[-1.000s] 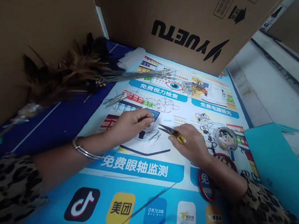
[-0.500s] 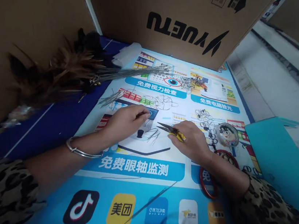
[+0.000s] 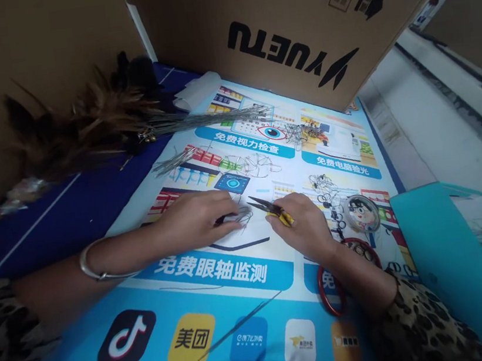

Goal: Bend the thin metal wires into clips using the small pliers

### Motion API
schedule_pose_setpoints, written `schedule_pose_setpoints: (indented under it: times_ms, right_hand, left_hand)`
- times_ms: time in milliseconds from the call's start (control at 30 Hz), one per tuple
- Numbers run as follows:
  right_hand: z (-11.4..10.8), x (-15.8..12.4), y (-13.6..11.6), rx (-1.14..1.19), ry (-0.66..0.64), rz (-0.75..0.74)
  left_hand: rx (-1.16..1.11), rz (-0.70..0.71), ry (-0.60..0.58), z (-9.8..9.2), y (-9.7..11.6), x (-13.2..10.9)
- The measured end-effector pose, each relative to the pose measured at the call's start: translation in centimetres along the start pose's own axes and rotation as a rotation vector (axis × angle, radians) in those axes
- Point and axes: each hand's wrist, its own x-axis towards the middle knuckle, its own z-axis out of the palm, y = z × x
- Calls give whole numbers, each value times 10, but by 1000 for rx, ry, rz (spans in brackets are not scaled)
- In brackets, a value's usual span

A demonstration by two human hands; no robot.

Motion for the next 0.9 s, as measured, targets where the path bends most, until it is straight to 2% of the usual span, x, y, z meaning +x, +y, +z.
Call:
schedule_pose_setpoints:
  times_ms: [133,367,567,767,900]
  right_hand:
    - [-1,0,-1,-1,-14,5]
    - [-1,0,-2,15,-25,18]
    - [1,0,-1,26,-9,24]
    - [1,-1,1,80,-12,40]
    - [-5,2,-1,271,49,76]
  left_hand:
    - [169,26,-85,4,9,-6]
    - [211,35,-80,12,23,-6]
    - [225,-27,-159,14,23,-5]
    - [144,-88,-130,15,19,-8]
    - [-113,-153,-53,8,19,-4]
